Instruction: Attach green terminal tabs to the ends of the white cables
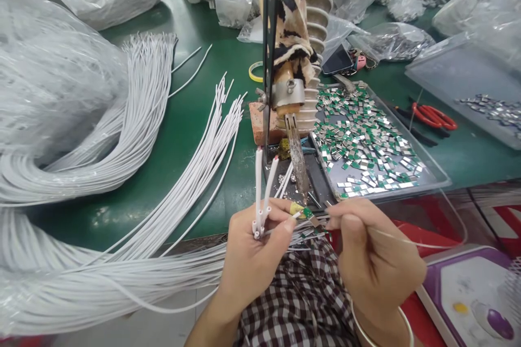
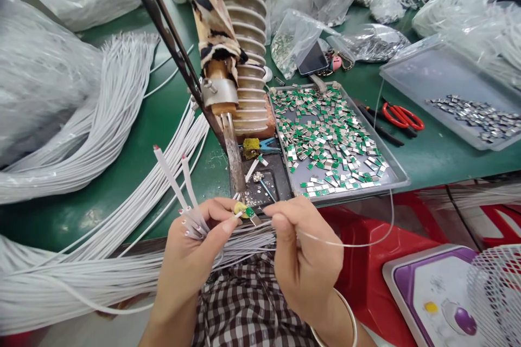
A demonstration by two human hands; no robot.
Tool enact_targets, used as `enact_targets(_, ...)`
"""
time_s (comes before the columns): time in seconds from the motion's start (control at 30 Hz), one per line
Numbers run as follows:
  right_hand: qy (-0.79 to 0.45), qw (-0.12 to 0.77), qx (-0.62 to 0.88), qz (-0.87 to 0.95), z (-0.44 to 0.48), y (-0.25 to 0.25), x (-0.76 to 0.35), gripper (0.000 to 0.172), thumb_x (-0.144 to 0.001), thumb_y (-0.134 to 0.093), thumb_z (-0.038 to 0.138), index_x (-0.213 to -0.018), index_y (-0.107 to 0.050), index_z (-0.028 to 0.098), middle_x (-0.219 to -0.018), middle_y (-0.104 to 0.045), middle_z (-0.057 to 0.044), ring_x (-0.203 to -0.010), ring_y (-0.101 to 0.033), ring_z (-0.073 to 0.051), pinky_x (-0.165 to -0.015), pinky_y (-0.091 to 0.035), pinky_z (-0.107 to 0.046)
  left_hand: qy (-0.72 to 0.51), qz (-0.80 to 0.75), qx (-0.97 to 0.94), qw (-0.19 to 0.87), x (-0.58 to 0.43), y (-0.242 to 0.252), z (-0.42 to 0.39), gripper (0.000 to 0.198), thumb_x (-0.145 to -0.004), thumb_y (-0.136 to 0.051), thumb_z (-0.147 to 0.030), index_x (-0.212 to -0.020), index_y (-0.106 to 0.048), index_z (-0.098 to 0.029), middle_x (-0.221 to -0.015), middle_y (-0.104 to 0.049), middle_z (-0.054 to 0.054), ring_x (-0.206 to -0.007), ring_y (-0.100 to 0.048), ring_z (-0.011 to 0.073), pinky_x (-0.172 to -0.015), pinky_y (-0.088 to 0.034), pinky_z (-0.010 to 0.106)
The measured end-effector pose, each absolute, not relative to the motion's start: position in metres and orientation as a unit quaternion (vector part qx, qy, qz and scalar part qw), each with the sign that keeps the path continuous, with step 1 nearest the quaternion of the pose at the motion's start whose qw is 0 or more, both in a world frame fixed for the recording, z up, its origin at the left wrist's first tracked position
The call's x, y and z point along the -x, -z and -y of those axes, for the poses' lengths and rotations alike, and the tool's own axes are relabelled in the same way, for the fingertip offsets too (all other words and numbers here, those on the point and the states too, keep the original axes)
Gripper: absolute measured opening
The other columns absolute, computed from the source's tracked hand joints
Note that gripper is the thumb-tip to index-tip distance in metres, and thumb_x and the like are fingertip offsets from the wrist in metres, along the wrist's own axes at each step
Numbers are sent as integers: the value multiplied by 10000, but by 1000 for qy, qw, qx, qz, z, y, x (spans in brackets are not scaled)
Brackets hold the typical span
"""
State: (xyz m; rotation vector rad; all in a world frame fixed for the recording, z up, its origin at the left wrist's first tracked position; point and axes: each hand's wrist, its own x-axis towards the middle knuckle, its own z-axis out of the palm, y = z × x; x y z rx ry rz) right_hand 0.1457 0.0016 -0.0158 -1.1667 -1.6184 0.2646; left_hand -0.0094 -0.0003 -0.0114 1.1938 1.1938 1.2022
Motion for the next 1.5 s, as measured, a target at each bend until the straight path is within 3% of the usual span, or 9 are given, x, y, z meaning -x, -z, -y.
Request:
enact_targets(0.2, 41, 285, 556, 780, -32, 25, -151, 141, -905, -570, 152, -816, -668, 105, -753, -663, -105, -756, -576, -276, -672, -431, -412, -532, -519, -444, 500, 14, 21, 15, 192, -838, -608, -116, -666, -664, -181, -831, -713, 13, -758, -637, 135, -678, -466, 214)
enact_targets(0.27, 41, 250, 542, 801, -34, 25, -153, 129, -881, -598, 151, -779, -669, 116, -727, -658, -95, -732, -574, -280, -649, -423, -406, -547, -515, -431, 499, 16, 22, 20, 198, -838, -615, -122, -657, -669, -182, -808, -701, 17, -764, -638, 144, -682, -472, 219)
enact_targets(0.43, -184, 353, 482, 781, -21, 7, -158, 140, -920, -571, 146, -813, -659, 164, -706, -658, 6, -625, -581, -115, -606, -443, -242, -617, -490, -378, 487, 24, 22, 27, 169, -826, -656, -141, -669, -691, -196, -780, -666, 9, -760, -619, 138, -662, -481, 197)
enact_targets(0.6, -406, 403, 469, 673, -17, -4, -156, 327, -941, -514, 193, -620, -575, 180, -497, -491, 66, -445, -431, -51, -445, -346, -170, -627, -480, -370, 490, 27, 21, 31, 145, -811, -690, -164, -669, -694, -191, -783, -661, 15, -743, -612, 137, -650, -491, 191)
enact_targets(0.7, -483, 409, 457, 625, -19, -1, -156, 383, -930, -511, 232, -552, -534, 174, -455, -446, 65, -397, -394, -44, -394, -317, -163, -626, -485, -364, 491, 26, 20, 33, 136, -801, -699, -169, -666, -688, -185, -782, -669, 25, -744, -619, 148, -661, -498, 207)
enact_targets(0.8, -497, 429, 466, 593, -16, 1, -157, 312, -901, -548, 244, -603, -602, 168, -449, -442, 66, -384, -389, -48, -374, -311, -162, -618, -497, -366, 487, 25, 19, 34, 143, -792, -698, -186, -651, -676, -183, -772, -660, 31, -721, -604, 153, -639, -494, 216)
enact_targets(1.13, -211, 512, 496, 669, 9, 6, -148, 107, -819, -677, 95, -789, -658, 196, -610, -585, 53, -508, -510, -65, -481, -413, -186, -605, -504, -365, 497, 23, 21, 32, 154, -790, -678, -173, -636, -676, -180, -760, -672, 38, -684, -600, 153, -597, -465, 223)
enact_targets(1.27, -145, 497, 468, 716, 6, 10, -154, 121, -805, -706, 103, -828, -646, 205, -652, -624, 51, -545, -552, -70, -509, -438, -195, -607, -508, -354, 498, 23, 20, 31, 173, -790, -672, -161, -618, -673, -184, -754, -676, 33, -694, -607, 156, -599, -457, 227)
enact_targets(1.5, -9, 385, 484, 785, -35, 29, -161, 111, -884, -635, 168, -782, -679, 169, -688, -661, -29, -671, -565, -164, -624, -441, -305, -568, -494, -420, 507, 16, 20, 18, 175, -818, -624, -140, -651, -662, -177, -798, -704, 32, -749, -642, 157, -675, -475, 237)
